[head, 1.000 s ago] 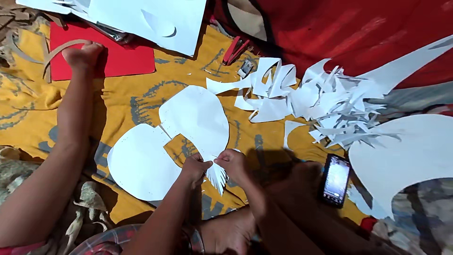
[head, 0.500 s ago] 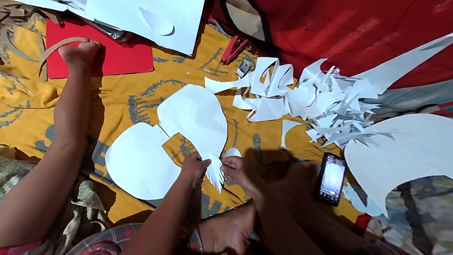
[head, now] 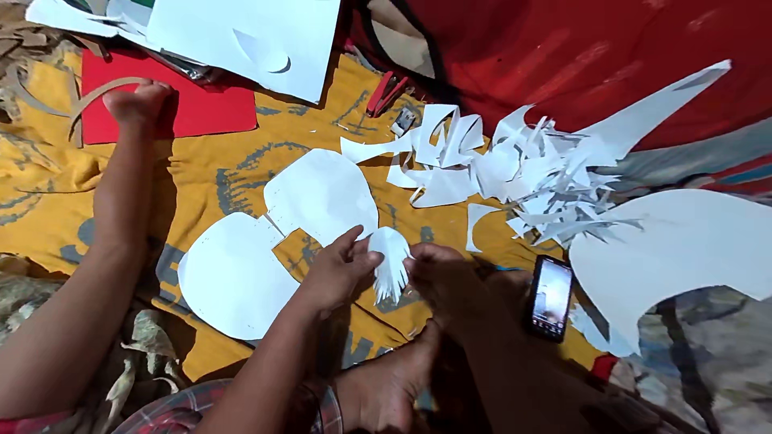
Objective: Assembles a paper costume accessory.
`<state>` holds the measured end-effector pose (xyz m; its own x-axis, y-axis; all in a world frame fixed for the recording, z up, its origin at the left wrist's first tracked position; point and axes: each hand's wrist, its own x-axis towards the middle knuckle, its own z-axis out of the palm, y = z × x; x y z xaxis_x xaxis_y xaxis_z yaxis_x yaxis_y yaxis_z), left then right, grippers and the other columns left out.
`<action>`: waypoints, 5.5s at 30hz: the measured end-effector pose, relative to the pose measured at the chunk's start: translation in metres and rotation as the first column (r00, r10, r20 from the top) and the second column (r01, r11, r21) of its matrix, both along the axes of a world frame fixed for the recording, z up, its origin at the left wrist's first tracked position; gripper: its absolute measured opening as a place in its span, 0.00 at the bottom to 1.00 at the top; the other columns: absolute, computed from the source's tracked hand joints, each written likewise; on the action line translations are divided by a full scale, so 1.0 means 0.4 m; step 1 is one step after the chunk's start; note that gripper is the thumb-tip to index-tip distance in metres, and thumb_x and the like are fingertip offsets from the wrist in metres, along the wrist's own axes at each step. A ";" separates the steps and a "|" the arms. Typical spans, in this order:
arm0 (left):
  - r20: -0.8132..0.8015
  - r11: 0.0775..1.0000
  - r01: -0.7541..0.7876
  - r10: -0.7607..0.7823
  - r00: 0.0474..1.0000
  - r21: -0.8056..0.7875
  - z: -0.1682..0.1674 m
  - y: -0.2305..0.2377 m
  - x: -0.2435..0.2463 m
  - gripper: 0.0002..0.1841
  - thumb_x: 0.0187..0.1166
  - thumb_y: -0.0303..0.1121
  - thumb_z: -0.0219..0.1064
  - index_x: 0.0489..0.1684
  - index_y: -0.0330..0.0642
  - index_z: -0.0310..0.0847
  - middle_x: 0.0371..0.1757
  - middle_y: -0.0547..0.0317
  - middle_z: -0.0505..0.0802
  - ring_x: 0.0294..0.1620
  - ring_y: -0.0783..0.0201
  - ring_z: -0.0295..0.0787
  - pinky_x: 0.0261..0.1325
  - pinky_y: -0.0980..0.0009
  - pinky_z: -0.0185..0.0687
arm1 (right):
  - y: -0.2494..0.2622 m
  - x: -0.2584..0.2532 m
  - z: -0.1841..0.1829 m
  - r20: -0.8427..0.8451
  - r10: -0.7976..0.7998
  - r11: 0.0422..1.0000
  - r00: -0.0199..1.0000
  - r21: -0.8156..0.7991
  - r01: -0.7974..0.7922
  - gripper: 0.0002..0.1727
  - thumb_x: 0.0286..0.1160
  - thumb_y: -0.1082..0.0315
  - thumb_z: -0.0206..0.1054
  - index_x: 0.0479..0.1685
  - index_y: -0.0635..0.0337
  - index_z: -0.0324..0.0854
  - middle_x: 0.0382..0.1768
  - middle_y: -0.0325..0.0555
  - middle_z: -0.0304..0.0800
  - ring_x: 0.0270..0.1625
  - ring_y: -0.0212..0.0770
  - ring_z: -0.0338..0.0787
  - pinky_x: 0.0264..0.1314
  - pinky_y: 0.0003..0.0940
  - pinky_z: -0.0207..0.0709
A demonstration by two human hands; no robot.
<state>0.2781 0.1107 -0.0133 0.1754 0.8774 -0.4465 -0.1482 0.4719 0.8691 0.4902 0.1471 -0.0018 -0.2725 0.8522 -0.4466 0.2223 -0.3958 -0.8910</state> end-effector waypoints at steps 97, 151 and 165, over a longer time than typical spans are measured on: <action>-0.210 0.977 -0.193 0.171 0.962 -0.088 -0.097 0.017 -0.026 0.17 0.76 0.22 0.73 0.62 0.41 0.83 0.31 0.59 0.87 0.26 0.70 0.81 0.35 0.72 0.80 | -0.022 -0.063 -0.077 0.258 0.188 0.981 0.948 0.007 -0.196 0.14 0.84 0.66 0.63 0.54 0.67 0.87 0.40 0.44 0.89 0.39 0.29 0.86 0.46 0.27 0.81; -0.201 0.896 -0.350 0.302 0.932 -0.274 -0.162 -0.027 -0.025 0.22 0.89 0.32 0.61 0.78 0.32 0.70 0.67 0.39 0.85 0.62 0.53 0.86 0.67 0.57 0.81 | -0.074 -0.138 -0.170 0.269 -0.076 0.968 0.960 -0.211 0.136 0.08 0.80 0.71 0.68 0.45 0.70 0.86 0.36 0.49 0.87 0.35 0.35 0.84 0.40 0.32 0.80; 0.015 0.890 -0.248 0.275 0.961 -0.382 -0.152 -0.015 0.026 0.08 0.86 0.29 0.64 0.36 0.38 0.73 0.27 0.59 0.81 0.27 0.67 0.79 0.36 0.71 0.81 | -0.068 -0.108 -0.144 0.370 0.040 0.976 0.928 -0.213 0.043 0.08 0.80 0.70 0.69 0.47 0.69 0.85 0.33 0.44 0.83 0.27 0.29 0.77 0.31 0.25 0.72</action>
<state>0.2883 0.1046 -0.0742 0.0034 0.6672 -0.7449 -0.3622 0.6951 0.6210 0.4469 0.1199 -0.0596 -0.0507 0.7253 -0.6866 0.5187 -0.5683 -0.6387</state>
